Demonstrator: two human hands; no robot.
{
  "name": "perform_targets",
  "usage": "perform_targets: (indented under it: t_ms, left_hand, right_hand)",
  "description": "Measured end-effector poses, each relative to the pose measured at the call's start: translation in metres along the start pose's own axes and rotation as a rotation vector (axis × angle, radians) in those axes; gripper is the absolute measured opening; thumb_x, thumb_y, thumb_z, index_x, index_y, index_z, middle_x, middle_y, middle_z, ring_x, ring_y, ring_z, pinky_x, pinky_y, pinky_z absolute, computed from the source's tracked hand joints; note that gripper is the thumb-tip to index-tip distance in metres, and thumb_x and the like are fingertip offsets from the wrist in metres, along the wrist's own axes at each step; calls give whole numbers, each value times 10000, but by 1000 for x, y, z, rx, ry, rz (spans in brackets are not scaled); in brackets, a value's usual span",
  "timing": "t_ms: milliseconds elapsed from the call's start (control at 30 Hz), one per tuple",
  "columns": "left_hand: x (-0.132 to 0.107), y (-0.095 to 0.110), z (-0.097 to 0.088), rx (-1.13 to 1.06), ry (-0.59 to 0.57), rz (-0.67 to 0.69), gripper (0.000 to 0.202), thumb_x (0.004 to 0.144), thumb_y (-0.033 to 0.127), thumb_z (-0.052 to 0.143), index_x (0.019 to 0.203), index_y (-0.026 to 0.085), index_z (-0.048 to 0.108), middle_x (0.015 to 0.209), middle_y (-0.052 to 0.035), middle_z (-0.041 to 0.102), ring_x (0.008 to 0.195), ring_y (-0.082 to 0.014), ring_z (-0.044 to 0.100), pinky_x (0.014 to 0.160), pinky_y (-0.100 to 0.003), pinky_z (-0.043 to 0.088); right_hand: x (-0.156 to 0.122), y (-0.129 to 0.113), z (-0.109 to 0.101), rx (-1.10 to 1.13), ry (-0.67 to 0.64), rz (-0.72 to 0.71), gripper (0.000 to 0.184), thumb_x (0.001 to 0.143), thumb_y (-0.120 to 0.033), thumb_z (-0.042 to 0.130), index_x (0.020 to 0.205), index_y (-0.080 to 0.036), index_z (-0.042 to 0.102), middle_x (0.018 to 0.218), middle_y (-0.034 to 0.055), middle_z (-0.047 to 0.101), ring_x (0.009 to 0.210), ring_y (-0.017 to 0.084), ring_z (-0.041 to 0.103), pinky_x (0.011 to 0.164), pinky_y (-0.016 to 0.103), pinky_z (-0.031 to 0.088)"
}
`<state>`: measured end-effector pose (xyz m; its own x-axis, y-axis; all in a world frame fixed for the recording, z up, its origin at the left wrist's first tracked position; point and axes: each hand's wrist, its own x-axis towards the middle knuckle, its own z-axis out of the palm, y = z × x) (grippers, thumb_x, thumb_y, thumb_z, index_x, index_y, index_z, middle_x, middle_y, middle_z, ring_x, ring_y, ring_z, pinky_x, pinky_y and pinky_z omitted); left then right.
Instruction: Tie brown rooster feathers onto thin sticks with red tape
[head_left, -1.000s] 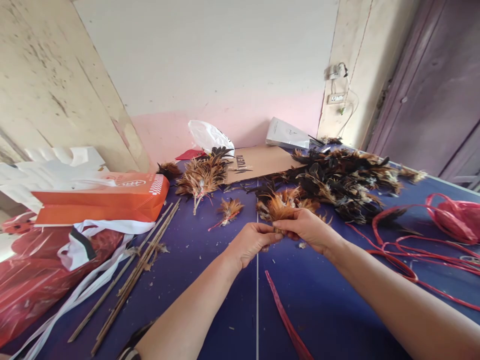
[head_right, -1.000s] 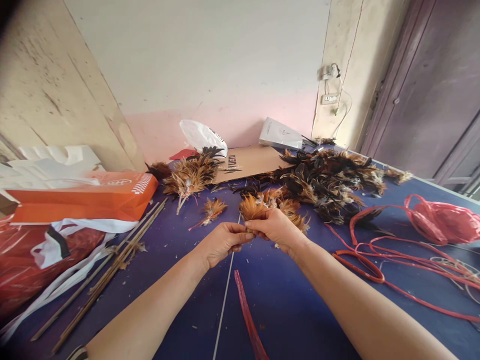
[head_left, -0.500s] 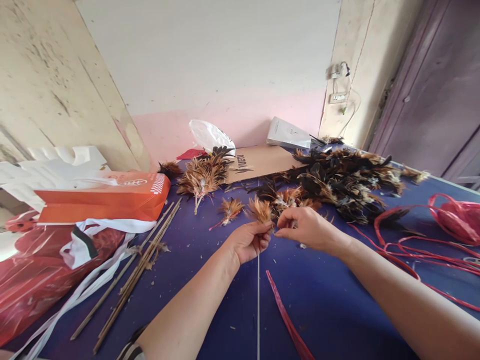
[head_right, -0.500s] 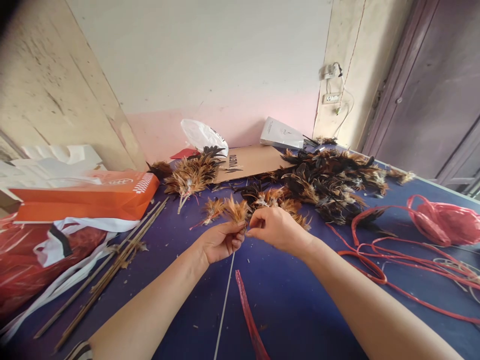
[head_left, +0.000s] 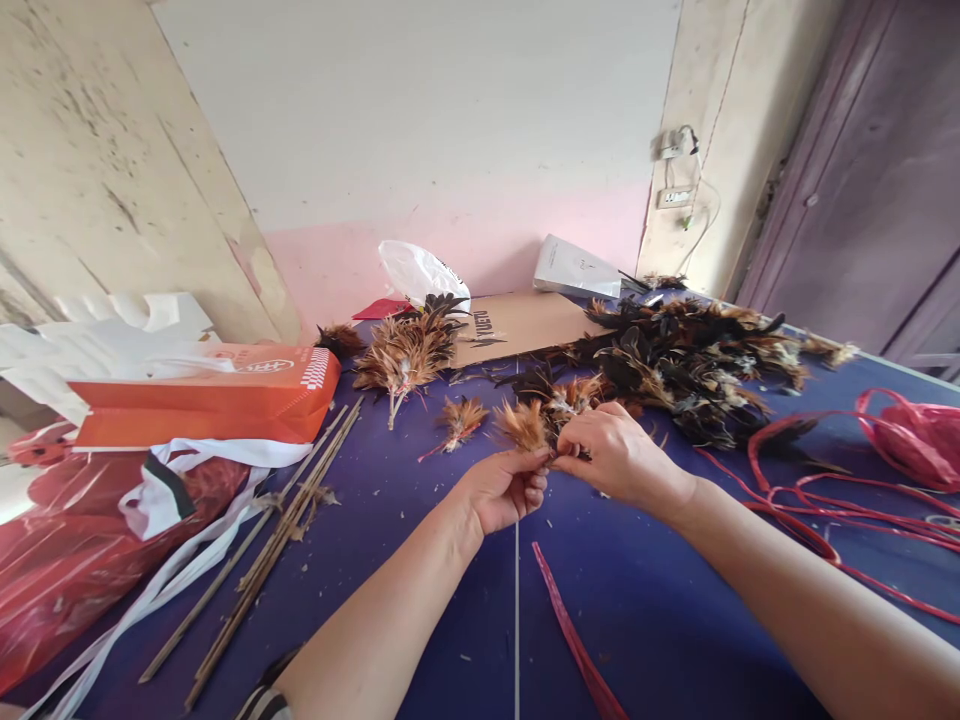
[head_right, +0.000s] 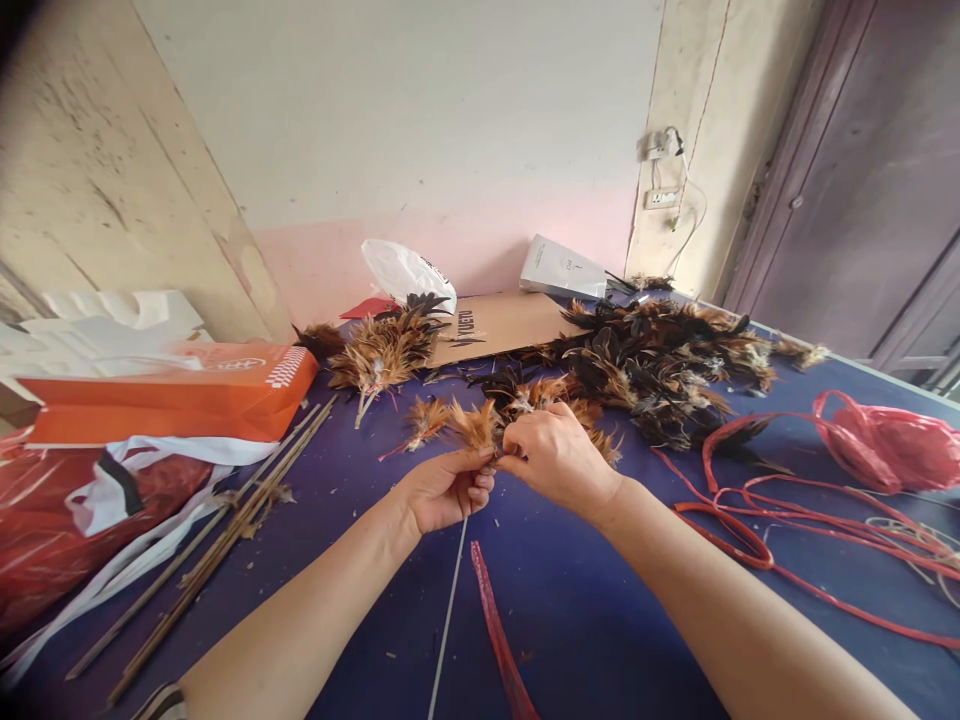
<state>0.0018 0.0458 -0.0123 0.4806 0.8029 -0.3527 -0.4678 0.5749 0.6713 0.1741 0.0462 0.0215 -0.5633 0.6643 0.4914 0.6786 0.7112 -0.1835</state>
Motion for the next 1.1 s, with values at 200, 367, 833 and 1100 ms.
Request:
perform_targets:
  t_ms: [200,367,833,1100]
  left_hand:
    - [1,0,0,55,49,70,63,657,102,659,686,89,604,562,3,499,458,-34,440,381,-122,326]
    - [0,-2,1,75,26,45,63,664,115,659,678,81,607,536,5,487,452,-34,440,382,-119,332]
    - [4,-4,0,-135,47,163,19,712,50,589,712,68,595,551,-7,520,471,-43,473,419,-121,385]
    - [3,-4,1,3,-27,185,131,619,113,696,729,90,629,583,7,522,482,-33,454,420,-128,345]
  right_hand:
    - [1,3,1,126,-27,63,189,717,-388,587,682,-203,583,642,3,603,606,135,514,652,272,300]
    - [1,2,0,76,19,27,124,708,-298,605,670,-185,573,632,-5,600,610,127,519,698,284,309]
    - [0,-4,18,544,116,168,210,724,-285,574,904,-217,657,1059,59,562,929,176,549,831,306,411]
    - [1,-1,23,1284,77,610,278,682,-384,612,858,-170,643,859,51,628,772,143,574,672,249,436]
